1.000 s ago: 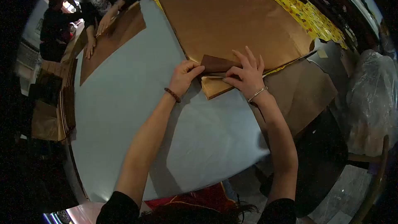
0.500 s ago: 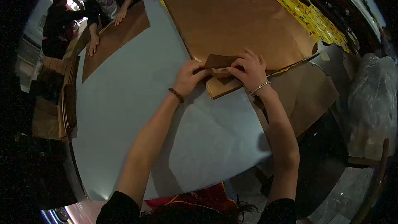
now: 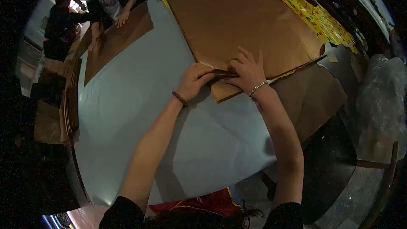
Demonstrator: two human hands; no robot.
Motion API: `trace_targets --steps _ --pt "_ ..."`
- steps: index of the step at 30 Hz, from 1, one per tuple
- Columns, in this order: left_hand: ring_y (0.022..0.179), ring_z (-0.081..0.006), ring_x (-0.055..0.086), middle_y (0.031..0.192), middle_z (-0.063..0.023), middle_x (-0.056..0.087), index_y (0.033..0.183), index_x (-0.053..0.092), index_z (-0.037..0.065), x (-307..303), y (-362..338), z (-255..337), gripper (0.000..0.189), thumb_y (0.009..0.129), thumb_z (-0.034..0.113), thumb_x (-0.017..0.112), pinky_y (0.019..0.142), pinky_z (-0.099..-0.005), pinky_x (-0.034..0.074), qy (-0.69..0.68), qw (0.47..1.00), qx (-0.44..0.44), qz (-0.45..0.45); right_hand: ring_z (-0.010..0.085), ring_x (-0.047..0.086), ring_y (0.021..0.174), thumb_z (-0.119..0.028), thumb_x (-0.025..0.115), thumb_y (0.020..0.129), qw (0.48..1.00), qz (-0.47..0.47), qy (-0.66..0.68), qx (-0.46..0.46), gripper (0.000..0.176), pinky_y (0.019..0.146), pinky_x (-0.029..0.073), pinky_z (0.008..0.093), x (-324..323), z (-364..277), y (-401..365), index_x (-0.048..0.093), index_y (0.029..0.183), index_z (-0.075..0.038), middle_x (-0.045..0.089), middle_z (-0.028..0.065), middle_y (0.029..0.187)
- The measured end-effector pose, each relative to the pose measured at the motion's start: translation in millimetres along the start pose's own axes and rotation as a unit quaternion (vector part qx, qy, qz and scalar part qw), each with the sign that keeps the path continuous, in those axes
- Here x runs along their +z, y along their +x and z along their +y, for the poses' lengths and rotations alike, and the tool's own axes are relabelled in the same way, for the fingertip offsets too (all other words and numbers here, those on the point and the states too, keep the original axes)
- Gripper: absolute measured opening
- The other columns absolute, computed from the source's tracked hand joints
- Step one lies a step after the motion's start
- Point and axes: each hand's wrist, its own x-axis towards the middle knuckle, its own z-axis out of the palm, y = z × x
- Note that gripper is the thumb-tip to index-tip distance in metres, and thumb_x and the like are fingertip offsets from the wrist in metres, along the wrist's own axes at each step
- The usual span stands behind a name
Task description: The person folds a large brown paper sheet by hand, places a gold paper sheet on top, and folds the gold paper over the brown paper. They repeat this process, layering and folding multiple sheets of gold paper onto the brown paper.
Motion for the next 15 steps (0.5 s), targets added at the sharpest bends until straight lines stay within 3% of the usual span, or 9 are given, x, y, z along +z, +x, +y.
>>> trace_targets --steps 2,5,11,15 --pt "0.099 -0.022 0.05 0.099 -0.0048 0.064 0.102 0.066 0.005 3.8 -0.8 -3.3 0.023 0.085 0.021 0.063 0.091 -0.0333 0.036 0.019 0.999 0.025 -0.006 0.0219 0.036 0.129 -0.039 0.075 0.069 0.998 0.053 0.029 -0.03 0.031 0.103 0.017 0.0674 8.9 3.5 0.4 0.064 0.085 -0.015 0.056 -0.0015 0.108" --pt "0.099 -0.0218 0.051 0.103 -0.0042 0.064 0.102 0.067 0.008 5.7 -2.0 3.9 0.022 0.083 0.02 0.065 0.091 -0.0352 0.036 0.079 0.995 0.055 0.008 0.0221 0.039 0.127 -0.028 0.078 0.065 0.998 0.047 0.025 -0.038 0.027 0.103 0.019 0.0667 -0.7 -1.4 -1.2 0.061 0.08 -0.014 0.056 -0.0021 0.107" --pt "0.102 -0.024 0.048 0.103 0.0013 0.063 0.103 0.068 0.018 13.1 -0.5 -4.4 0.025 0.078 0.021 0.066 0.089 -0.0377 0.037 0.115 0.989 0.09 0.008 0.0225 0.041 0.126 -0.009 0.074 0.059 0.993 0.086 0.015 -0.081 0.027 0.103 0.021 0.0632 -3.0 2.8 -3.1 0.059 0.081 -0.013 0.057 -0.0028 0.106" --pt "0.1 -0.0225 0.049 0.102 0.0029 0.062 0.1 0.069 0.02 14.6 -4.3 5.9 0.023 0.078 0.016 0.066 0.086 -0.0372 0.037 0.189 0.976 0.104 0.029 0.0226 0.041 0.126 -0.01 0.074 0.06 0.99 0.099 0.023 -0.093 0.029 0.104 0.021 0.0624 -1.9 6.0 -5.8 0.058 0.083 -0.013 0.057 -0.0019 0.106"
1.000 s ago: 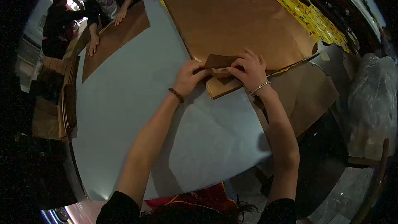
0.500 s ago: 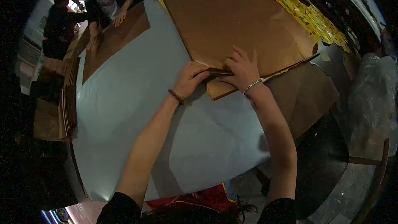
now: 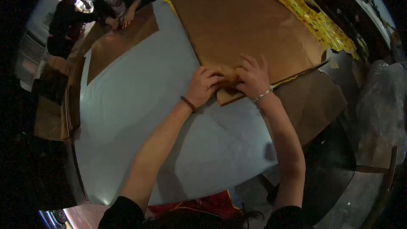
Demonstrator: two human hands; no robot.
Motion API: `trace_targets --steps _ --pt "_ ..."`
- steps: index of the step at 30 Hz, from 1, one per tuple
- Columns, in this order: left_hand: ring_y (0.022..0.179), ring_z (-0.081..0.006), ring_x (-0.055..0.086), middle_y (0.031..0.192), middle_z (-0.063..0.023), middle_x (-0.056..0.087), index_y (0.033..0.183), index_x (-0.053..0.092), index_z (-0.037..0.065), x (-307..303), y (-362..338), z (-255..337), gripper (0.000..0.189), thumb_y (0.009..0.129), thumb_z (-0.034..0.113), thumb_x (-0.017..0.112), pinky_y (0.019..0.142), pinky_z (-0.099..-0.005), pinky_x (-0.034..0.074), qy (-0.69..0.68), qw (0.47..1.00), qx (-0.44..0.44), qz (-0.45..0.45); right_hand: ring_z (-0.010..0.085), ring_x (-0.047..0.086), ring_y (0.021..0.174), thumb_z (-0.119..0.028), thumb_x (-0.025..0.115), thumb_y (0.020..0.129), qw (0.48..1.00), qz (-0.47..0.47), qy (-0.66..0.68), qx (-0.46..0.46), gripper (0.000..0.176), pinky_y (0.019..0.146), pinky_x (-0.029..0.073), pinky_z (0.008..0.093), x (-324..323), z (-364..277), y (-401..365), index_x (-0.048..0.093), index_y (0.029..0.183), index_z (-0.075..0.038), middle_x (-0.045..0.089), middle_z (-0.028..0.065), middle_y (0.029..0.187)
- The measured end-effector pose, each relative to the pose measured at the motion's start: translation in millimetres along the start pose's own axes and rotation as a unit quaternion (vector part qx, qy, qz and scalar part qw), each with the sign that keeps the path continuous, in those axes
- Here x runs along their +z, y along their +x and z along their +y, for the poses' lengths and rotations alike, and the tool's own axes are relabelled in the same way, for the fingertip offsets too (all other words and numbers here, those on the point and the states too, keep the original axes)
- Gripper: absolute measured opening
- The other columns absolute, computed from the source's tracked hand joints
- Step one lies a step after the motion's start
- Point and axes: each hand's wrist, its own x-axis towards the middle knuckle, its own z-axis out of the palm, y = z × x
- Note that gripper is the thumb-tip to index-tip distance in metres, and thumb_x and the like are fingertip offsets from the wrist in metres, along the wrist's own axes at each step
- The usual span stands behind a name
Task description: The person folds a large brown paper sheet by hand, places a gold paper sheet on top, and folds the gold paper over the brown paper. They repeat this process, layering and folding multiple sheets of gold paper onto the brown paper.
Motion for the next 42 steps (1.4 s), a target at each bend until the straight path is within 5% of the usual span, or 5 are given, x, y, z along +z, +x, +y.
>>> trace_targets --steps 11,26,34,36,42 --pt "0.1 -0.0195 0.049 0.104 0.0067 0.063 0.097 0.069 0.021 -4.8 2.8 3.2 0.026 0.074 0.009 0.068 0.085 -0.0357 0.036 -0.017 0.998 0.02 0.061 0.021 0.05 0.119 -0.003 0.067 0.068 0.995 -0.092 -0.011 0.03 0.039 0.107 0.028 0.0528 -19.0 16.3 -12.4 0.062 0.106 -0.013 0.061 0.0024 0.116" --pt "0.104 -0.0242 0.051 0.107 -0.0005 0.063 0.099 0.068 0.012 -52.0 -25.0 -9.1 0.029 0.075 -0.002 0.058 0.09 -0.0367 0.038 -0.026 0.995 0.048 0.085 0.0226 0.06 0.104 -0.009 0.055 0.08 0.995 0.028 -0.043 -0.088 0.024 0.099 0.042 0.0361 -14.9 -8.7 -2.0 0.06 0.103 -0.008 0.065 0.0072 0.109" --pt "0.11 -0.0265 0.049 0.12 -0.0072 0.059 0.111 0.064 0.009 -86.8 -44.1 2.4 0.041 0.074 -0.005 0.054 0.096 -0.0388 0.037 -0.035 0.992 0.04 0.114 0.0267 0.065 0.078 -0.006 0.054 0.078 0.994 -0.105 0.017 -0.003 0.023 0.061 0.05 0.041 -46.0 -65.0 10.0 0.061 0.101 -0.011 0.067 0.0067 0.085" --pt "0.112 -0.0263 0.048 0.128 -0.0112 0.053 0.125 0.052 0.002 -98.9 -52.7 13.5 0.049 0.077 -0.003 0.054 0.099 -0.0403 0.036 -0.188 0.95 -0.041 0.245 0.0297 0.064 0.079 -0.008 0.054 0.08 0.985 -0.167 0.05 0.02 0.026 0.066 0.051 0.0416 -56.9 -84.9 19.4 0.063 0.104 -0.012 0.068 0.0095 0.086" --pt "0.104 -0.0185 0.051 0.114 -0.0062 0.053 0.118 0.049 -0.001 -112.0 -125.5 -32.5 0.039 0.097 0.032 0.047 0.092 -0.0332 0.043 -0.314 0.843 -0.187 0.394 0.0349 0.062 0.083 -0.014 0.053 0.082 0.892 -0.294 0.342 -0.02 0.028 0.075 0.048 0.0402 -95.0 -184.0 85.4 0.063 0.106 -0.005 0.065 0.0203 0.091"
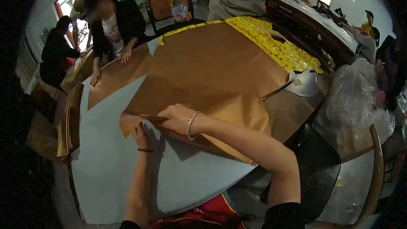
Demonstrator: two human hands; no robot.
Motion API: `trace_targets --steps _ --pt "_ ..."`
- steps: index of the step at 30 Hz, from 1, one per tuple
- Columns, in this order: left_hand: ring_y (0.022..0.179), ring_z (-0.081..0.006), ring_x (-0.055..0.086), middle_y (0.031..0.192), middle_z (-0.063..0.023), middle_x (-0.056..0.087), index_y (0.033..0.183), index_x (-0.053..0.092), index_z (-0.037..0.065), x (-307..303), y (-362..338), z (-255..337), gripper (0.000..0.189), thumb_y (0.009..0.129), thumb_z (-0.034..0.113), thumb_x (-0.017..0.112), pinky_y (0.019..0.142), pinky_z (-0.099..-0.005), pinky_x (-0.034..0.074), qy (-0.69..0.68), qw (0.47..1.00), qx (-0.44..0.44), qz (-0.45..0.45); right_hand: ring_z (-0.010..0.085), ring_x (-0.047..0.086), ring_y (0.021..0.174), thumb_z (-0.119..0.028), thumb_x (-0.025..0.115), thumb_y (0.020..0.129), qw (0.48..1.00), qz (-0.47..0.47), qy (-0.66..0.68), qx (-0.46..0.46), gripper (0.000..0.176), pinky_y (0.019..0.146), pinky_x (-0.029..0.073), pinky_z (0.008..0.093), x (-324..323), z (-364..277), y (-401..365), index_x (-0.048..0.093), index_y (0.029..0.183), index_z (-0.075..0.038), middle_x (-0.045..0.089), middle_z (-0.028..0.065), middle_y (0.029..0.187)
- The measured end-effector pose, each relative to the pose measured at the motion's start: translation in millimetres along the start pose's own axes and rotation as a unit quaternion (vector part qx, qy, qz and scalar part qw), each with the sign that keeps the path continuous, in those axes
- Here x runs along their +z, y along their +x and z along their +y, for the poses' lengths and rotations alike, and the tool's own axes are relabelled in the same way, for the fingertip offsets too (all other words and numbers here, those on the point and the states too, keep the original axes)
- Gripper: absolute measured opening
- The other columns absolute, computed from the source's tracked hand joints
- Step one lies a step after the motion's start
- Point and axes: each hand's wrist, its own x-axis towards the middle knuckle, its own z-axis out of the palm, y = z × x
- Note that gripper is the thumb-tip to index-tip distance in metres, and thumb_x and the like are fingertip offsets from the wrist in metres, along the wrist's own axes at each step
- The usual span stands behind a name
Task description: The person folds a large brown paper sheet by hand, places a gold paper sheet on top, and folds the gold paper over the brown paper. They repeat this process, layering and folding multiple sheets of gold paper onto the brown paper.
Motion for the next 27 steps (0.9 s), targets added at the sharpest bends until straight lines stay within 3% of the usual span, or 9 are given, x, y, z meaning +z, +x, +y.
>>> trace_targets --steps 3,6,8,12,20,22,23,25,27 --pt "0.106 -0.0206 0.052 0.116 -0.011 0.053 0.132 0.04 0.004 2.2 -13.5 103.4 0.042 0.097 0.027 0.046 0.09 -0.0319 0.044 -0.079 0.981 -0.053 0.172 0.029 0.061 0.077 -0.017 0.056 0.083 0.977 0.026 0.164 -0.138 0.028 0.074 0.047 0.0357 24.7 -66.5 51.9 0.063 0.105 -0.001 0.065 0.0194 0.086" --pt "0.106 -0.0208 0.052 0.116 -0.0112 0.053 0.133 0.039 0.004 -41.8 -30.7 130.5 0.042 0.097 0.027 0.046 0.09 -0.0323 0.044 -0.078 0.985 -0.07 0.134 0.0248 0.061 0.076 -0.017 0.061 0.082 0.968 -0.006 0.191 -0.16 0.03 0.074 0.047 0.0344 61.9 -143.9 119.6 0.063 0.108 -0.002 0.066 0.0169 0.09" --pt "0.107 -0.0209 0.052 0.117 -0.0113 0.053 0.134 0.038 0.005 -104.0 -128.3 143.8 0.043 0.097 0.026 0.046 0.09 -0.0327 0.044 -0.075 0.988 -0.094 0.092 0.0202 0.061 0.059 -0.018 0.058 0.081 0.955 -0.017 0.252 -0.155 0.03 0.047 0.048 0.0315 86.3 -214.4 145.9 0.064 0.109 -0.008 0.064 0.011 0.077" --pt "0.107 -0.0213 0.052 0.117 -0.0116 0.053 0.136 0.036 0.005 -143.2 -184.2 179.8 0.045 0.098 0.026 0.045 0.09 -0.0335 0.044 -0.059 0.989 -0.139 0.009 0.022 0.063 0.083 -0.021 0.059 0.081 0.948 0.04 0.217 -0.228 0.027 0.072 0.051 0.0351 162.3 -349.7 223.4 0.066 0.104 -0.01 0.064 0.0129 0.094" --pt "0.108 -0.022 0.052 0.119 -0.0122 0.054 0.141 0.031 0.007 -200.3 -305.7 232.0 0.048 0.098 0.025 0.045 0.091 -0.0351 0.044 -0.038 0.974 -0.21 -0.072 0.0216 0.054 0.102 -0.028 0.057 0.089 0.654 -0.173 0.684 -0.272 0.041 0.087 0.044 0.0311 92.5 -520.4 176.0 0.053 0.122 -0.004 0.054 0.0129 0.118" --pt "0.108 -0.0222 0.052 0.119 -0.0124 0.054 0.142 0.03 0.008 -180.4 -286.3 241.7 0.049 0.098 0.025 0.045 0.091 -0.0355 0.044 -0.052 0.965 -0.238 -0.1 0.0215 0.052 0.106 -0.03 0.056 0.091 0.555 -0.212 0.767 -0.242 0.045 0.091 0.042 0.0302 48.2 -546.3 182.4 0.049 0.126 -0.003 0.052 0.0129 0.124" --pt "0.108 -0.0223 0.052 0.119 -0.0124 0.054 0.142 0.03 0.008 -153.1 -248.1 247.2 0.05 0.098 0.025 0.045 0.091 -0.0357 0.044 -0.062 0.959 -0.252 -0.116 0.0215 0.052 0.106 -0.03 0.056 0.091 0.561 -0.213 0.764 -0.236 0.045 0.091 0.042 0.0302 61.3 -565.9 235.9 0.049 0.126 -0.003 0.052 0.0129 0.124" --pt "0.109 -0.0224 0.052 0.119 -0.0125 0.054 0.143 0.029 0.008 -150.8 -250.5 248.7 0.051 0.098 0.024 0.045 0.091 -0.0359 0.044 -0.073 0.953 -0.263 -0.131 0.023 0.057 0.099 -0.024 0.057 0.09 0.635 -0.156 0.663 -0.365 0.036 0.087 0.048 0.0368 -44.1 -399.5 110.8 0.054 0.12 -0.004 0.058 0.0124 0.114" --pt "0.106 -0.026 0.058 0.123 -0.0122 0.056 0.145 0.022 0.006 -173.4 -218.3 242.4 0.057 0.098 0.029 0.045 0.092 -0.0379 0.046 -0.077 0.976 -0.2 -0.046 0.0244 0.062 0.092 -0.018 0.058 0.089 0.679 -0.095 0.539 -0.489 0.027 0.083 0.054 0.0435 -49.2 -399.4 121.8 0.058 0.113 -0.005 0.063 0.0118 0.103"
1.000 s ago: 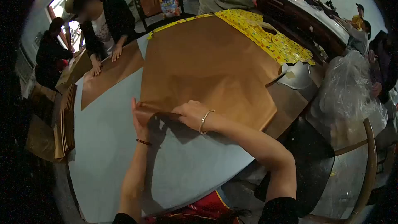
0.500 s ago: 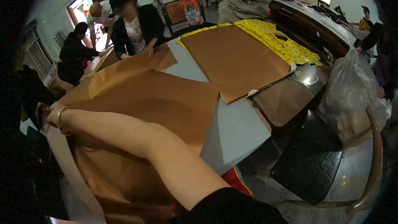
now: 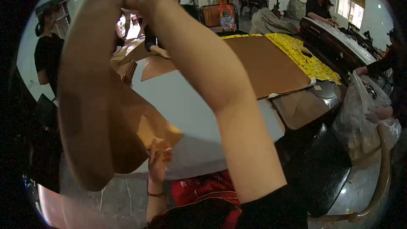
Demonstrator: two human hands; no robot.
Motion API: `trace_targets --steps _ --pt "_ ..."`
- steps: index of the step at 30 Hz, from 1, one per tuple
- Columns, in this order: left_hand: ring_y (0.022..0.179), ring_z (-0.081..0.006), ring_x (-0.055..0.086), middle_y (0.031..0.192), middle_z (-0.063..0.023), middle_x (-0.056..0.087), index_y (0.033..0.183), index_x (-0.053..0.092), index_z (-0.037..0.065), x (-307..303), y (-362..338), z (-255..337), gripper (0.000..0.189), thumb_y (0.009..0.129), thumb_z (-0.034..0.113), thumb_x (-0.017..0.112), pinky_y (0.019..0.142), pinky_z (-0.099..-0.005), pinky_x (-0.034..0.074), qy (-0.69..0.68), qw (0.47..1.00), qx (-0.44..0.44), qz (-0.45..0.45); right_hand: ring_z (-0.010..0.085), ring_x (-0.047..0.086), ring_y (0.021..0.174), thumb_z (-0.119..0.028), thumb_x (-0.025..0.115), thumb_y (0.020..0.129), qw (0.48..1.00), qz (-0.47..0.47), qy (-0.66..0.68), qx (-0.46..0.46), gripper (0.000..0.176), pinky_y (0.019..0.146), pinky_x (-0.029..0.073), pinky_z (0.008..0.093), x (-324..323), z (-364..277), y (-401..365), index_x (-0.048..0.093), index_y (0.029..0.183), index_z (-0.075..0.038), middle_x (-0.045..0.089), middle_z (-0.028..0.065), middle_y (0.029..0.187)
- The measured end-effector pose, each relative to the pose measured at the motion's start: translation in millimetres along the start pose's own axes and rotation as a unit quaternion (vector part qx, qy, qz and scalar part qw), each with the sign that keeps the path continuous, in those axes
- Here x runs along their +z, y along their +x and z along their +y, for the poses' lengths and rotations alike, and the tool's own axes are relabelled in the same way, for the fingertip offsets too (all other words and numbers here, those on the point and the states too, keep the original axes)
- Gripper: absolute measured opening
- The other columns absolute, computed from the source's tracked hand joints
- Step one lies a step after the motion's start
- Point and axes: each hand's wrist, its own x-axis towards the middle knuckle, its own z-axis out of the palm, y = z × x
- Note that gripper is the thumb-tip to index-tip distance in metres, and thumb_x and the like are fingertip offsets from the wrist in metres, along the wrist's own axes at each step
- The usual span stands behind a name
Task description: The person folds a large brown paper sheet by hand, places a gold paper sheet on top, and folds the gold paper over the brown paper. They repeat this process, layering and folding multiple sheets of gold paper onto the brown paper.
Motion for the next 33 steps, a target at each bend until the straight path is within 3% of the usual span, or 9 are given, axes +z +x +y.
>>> trace_targets --steps 3,4,7,9,10,16,23,26,33 --pt "0.113 -0.0249 0.052 0.131 -0.0122 0.049 0.146 0.022 0.008 -85.2 14.1 -32.6 0.058 0.099 0.034 0.042 0.095 -0.0391 0.044 0.046 0.995 0.088 -0.015 0.0189 0.062 0.092 -0.018 0.057 0.092 0.966 0.214 -0.089 0.11 0.026 0.085 0.053 0.0349 -46.2 -84.8 -134.3 0.06 0.11 -0.001 0.063 0.0084 0.107" --pt "0.113 -0.0249 0.052 0.131 -0.0122 0.049 0.146 0.022 0.008 -101.9 10.3 -41.8 0.058 0.099 0.034 0.042 0.095 -0.0391 0.044 0.05 0.994 0.094 -0.003 0.0173 0.06 0.099 -0.021 0.055 0.093 0.89 0.37 -0.229 0.139 0.029 0.089 0.051 0.0315 -32.2 -103.1 -171.9 0.06 0.114 -0.001 0.062 0.0075 0.113" --pt "0.124 -0.0239 0.043 0.142 -0.011 0.036 0.147 0.017 0.011 -150.1 -8.2 -63.8 0.061 0.098 0.041 0.04 0.099 -0.0408 0.041 0.39 0.901 0.161 0.097 0.0162 0.06 0.1 -0.02 0.056 0.093 0.87 0.461 -0.135 0.113 0.031 0.084 0.053 0.0289 -87.9 -146.7 -288.7 0.058 0.118 -0.001 0.06 0.0084 0.116" --pt "0.132 -0.0227 0.031 0.149 -0.0084 0.023 0.148 0.012 0.013 -176.2 -23.8 -78.8 0.064 0.098 0.045 0.037 0.103 -0.0412 0.037 -0.149 0.977 0.146 -0.03 0.0164 0.061 0.098 -0.018 0.052 0.095 0.848 0.493 -0.159 0.118 0.032 0.079 0.055 0.0292 -88.5 -154.6 -361.3 0.055 0.122 0.0 0.059 0.0108 0.118" --pt "0.135 -0.0218 0.026 0.15 -0.0078 0.022 0.148 0.009 0.013 -133.2 -32.3 -37.6 0.066 0.098 0.046 0.037 0.105 -0.0409 0.035 -0.158 0.964 0.17 -0.131 0.0185 0.059 0.103 -0.016 0.052 0.095 0.827 0.523 -0.136 0.156 0.034 0.085 0.054 0.0297 -98.3 -164.3 -402.0 0.052 0.124 0.0 0.057 0.0113 0.122" --pt "0.134 -0.0244 0.03 0.149 -0.0082 0.025 0.145 0.023 0.007 -168.8 -15.6 -102.2 0.063 0.098 0.049 0.03 0.108 -0.0393 0.031 -0.45 0.856 0.199 -0.16 0.02 0.053 0.114 -0.016 0.049 0.096 0.761 0.583 -0.152 0.239 0.039 0.096 0.046 0.0327 -57.1 -166.9 -532.4 0.045 0.133 -0.004 0.053 0.0084 0.128" --pt "0.134 -0.0251 0.031 0.149 -0.009 0.026 0.144 0.025 0.006 -139.1 -43.8 -81.7 0.066 0.097 0.053 0.03 0.108 -0.0398 0.031 -0.401 0.91 0.097 -0.04 0.0192 0.047 0.121 -0.017 0.049 0.096 0.659 0.64 -0.207 0.338 0.043 0.1 0.042 0.0319 -64.2 -177.0 -572.3 0.042 0.137 -0.007 0.047 0.0063 0.134" --pt "0.133 -0.0255 0.031 0.149 -0.0095 0.027 0.144 0.026 0.006 -141.7 -40.3 -54.5 0.068 0.096 0.054 0.03 0.107 -0.04 0.031 -0.367 0.929 0.051 0.014 0.0202 0.045 0.123 -0.018 0.05 0.096 0.714 0.554 -0.219 0.368 0.044 0.1 0.042 0.0315 -74.1 -180.3 -579.9 0.042 0.137 -0.007 0.045 0.0065 0.136" --pt "0.133 -0.0263 0.032 0.148 -0.0104 0.028 0.143 0.028 0.005 -157.2 -43.2 11.8 0.072 0.095 0.058 0.03 0.107 -0.0406 0.032 -0.278 0.948 -0.049 0.15 0.0207 0.045 0.122 -0.017 0.052 0.094 0.656 0.578 -0.221 0.431 0.045 0.099 0.043 0.0335 -101.1 -179.0 -596.9 0.042 0.136 -0.005 0.046 0.0086 0.134"
